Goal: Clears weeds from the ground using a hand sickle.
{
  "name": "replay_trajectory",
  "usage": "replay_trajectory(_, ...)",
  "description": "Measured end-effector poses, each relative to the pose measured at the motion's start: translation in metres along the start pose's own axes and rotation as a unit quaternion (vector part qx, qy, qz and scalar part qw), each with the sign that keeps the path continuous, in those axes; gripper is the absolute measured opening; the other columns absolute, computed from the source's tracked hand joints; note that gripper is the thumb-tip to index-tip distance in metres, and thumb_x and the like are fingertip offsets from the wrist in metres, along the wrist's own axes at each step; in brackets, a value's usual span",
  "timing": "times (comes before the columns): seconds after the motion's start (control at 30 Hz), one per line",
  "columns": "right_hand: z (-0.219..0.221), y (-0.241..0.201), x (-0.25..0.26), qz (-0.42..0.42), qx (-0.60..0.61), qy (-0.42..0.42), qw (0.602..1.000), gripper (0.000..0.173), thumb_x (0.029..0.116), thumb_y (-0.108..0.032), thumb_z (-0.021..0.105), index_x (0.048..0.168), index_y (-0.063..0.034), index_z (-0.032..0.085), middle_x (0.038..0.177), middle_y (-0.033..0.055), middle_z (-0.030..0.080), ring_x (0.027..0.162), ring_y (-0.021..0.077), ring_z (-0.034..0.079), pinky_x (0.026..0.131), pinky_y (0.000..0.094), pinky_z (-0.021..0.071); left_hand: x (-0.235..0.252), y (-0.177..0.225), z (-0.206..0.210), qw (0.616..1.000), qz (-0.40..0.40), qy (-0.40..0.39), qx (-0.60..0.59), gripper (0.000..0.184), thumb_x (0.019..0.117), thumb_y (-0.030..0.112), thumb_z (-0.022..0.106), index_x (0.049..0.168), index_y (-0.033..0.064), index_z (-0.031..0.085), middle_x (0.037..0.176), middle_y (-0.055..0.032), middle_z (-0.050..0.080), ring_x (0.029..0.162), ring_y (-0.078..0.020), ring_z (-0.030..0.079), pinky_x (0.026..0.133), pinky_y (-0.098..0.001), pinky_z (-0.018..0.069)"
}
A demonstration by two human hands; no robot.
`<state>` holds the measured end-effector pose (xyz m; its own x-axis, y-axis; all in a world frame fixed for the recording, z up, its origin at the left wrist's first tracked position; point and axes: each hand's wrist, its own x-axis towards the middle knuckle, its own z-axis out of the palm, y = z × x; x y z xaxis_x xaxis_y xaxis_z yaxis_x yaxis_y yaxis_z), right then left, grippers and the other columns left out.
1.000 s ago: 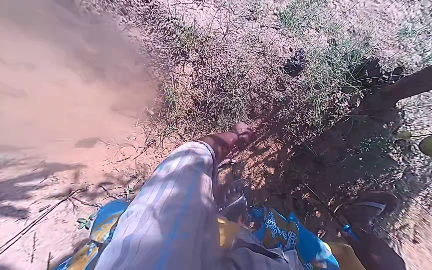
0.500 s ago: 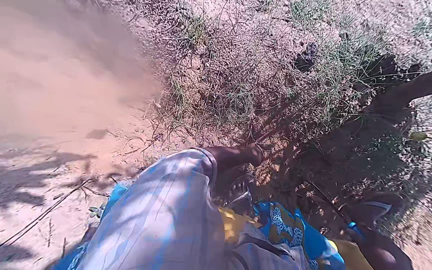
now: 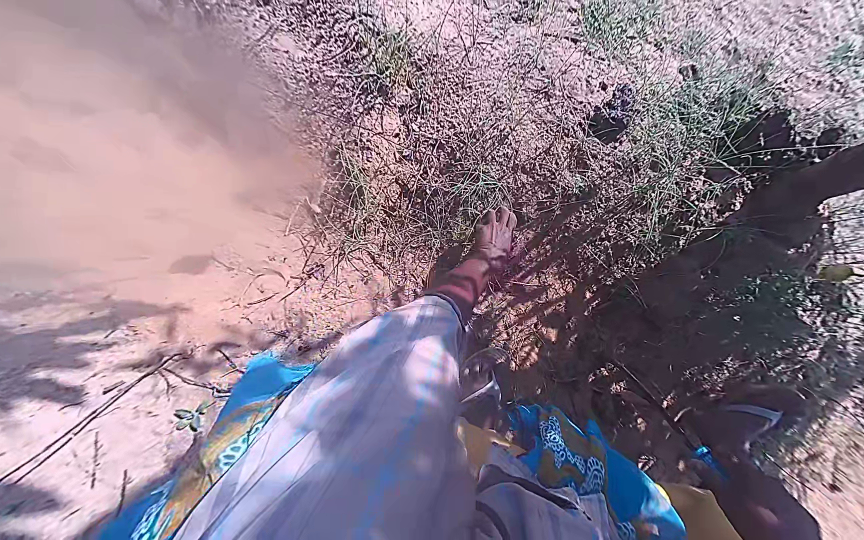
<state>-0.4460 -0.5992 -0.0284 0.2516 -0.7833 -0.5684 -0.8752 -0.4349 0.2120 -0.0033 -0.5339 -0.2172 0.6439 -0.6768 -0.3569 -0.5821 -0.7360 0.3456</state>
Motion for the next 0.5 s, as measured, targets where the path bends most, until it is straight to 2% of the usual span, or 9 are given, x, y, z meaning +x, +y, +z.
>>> replay_trajectory(0.1,-0.003,-0.003,-0.002,0.013,0.012,-0.008,1.000,0.048,0.1026,-0.039,0.060,0.132,-0.0016,0.068,0.134,0.0278,0.063,0.126,0.0472,0.059,0.103,0.0673,0.0429,-0.006,-0.009,-0.009,0.999,-0.031,-0.026,0.008,0.065,0.1017,0.000,0.054,0.159,-0.0068,0.025,0.167,-0.0273,0.021,0.144,-0.0523,0.038,0.102,-0.0615,0.0487)
replay_trajectory(0.13,-0.009,-0.008,-0.006,0.021,0.010,-0.023,0.999,0.048,0.1033,-0.039,0.059,0.132,-0.0022,0.067,0.134,0.0281,0.063,0.127,0.0472,0.058,0.104,0.0667,0.0421,-0.011,-0.010,-0.013,0.998,-0.036,-0.054,0.017,0.053,0.1044,0.001,0.048,0.152,-0.0132,0.032,0.161,-0.0317,0.030,0.137,-0.0517,0.047,0.103,-0.0593,0.0490)
replay_trajectory(0.17,-0.010,-0.007,-0.008,0.014,0.011,-0.018,1.000,0.046,0.1024,-0.039,0.061,0.129,-0.0028,0.069,0.130,0.0299,0.064,0.123,0.0496,0.060,0.100,0.0692,0.0434,-0.015,-0.012,-0.013,0.996,-0.029,-0.074,0.027,0.040,0.1045,0.001,0.047,0.141,-0.0164,0.045,0.151,-0.0339,0.043,0.127,-0.0500,0.057,0.100,-0.0591,0.0513)
replay_trajectory(0.23,-0.009,-0.005,-0.009,0.004,0.013,-0.006,1.000,0.044,0.1019,-0.039,0.062,0.126,-0.0041,0.071,0.126,0.0310,0.066,0.119,0.0516,0.061,0.096,0.0712,0.0442,-0.020,-0.014,-0.008,0.995,-0.017,-0.101,0.023,0.029,0.1045,0.005,0.050,0.125,-0.0119,0.061,0.131,-0.0308,0.062,0.121,-0.0455,0.063,0.099,-0.0603,0.0498)
replay_trajectory(0.3,-0.008,-0.003,-0.009,-0.001,0.015,-0.004,1.000,0.043,0.1018,-0.039,0.062,0.125,-0.0037,0.071,0.126,0.0309,0.066,0.119,0.0520,0.061,0.096,0.0712,0.0443,-0.032,-0.014,-0.009,0.992,-0.003,-0.128,0.003,0.028,0.1039,0.007,0.053,0.125,-0.0097,0.063,0.130,-0.0286,0.064,0.125,-0.0432,0.060,0.104,-0.0588,0.0463)
replay_trajectory(0.37,-0.008,-0.003,-0.009,-0.002,0.013,-0.006,1.000,0.045,0.1021,-0.039,0.061,0.127,-0.0037,0.071,0.127,0.0305,0.066,0.121,0.0522,0.060,0.097,0.0716,0.0434,-0.055,0.002,-0.044,0.975,-0.013,-0.217,-0.039,0.037,0.1068,0.005,0.048,0.139,-0.0122,0.052,0.149,-0.0298,0.050,0.144,-0.0419,0.043,0.118,-0.0542,0.0314)
replay_trajectory(0.4,-0.008,-0.002,-0.009,-0.003,0.011,-0.005,1.000,0.045,0.1022,-0.040,0.061,0.127,-0.0040,0.071,0.127,0.0299,0.066,0.121,0.0522,0.060,0.097,0.0717,0.0432,-0.063,0.007,-0.056,0.969,-0.004,-0.242,-0.040,0.039,0.1077,0.005,0.046,0.142,-0.0119,0.049,0.153,-0.0295,0.046,0.148,-0.0417,0.038,0.121,-0.0535,0.0287)
replay_trajectory(0.43,-0.007,-0.002,-0.010,-0.005,0.010,-0.003,1.000,0.045,0.1022,-0.040,0.061,0.127,-0.0038,0.071,0.128,0.0298,0.066,0.122,0.0523,0.059,0.098,0.0721,0.0427,-0.064,0.004,-0.056,0.969,0.015,-0.243,-0.032,0.038,0.1081,0.005,0.046,0.142,-0.0110,0.050,0.153,-0.0291,0.046,0.148,-0.0417,0.039,0.121,-0.0537,0.0288)
replay_trajectory(0.5,-0.005,0.000,-0.008,-0.010,0.007,0.005,1.000,0.045,0.1015,-0.041,0.062,0.126,-0.0037,0.072,0.128,0.0301,0.065,0.122,0.0519,0.059,0.098,0.0721,0.0429,-0.048,-0.018,-0.031,0.978,0.088,-0.188,0.002,0.033,0.1061,0.009,0.049,0.131,-0.0072,0.062,0.140,-0.0281,0.059,0.136,-0.0434,0.053,0.112,-0.0604,0.0397)
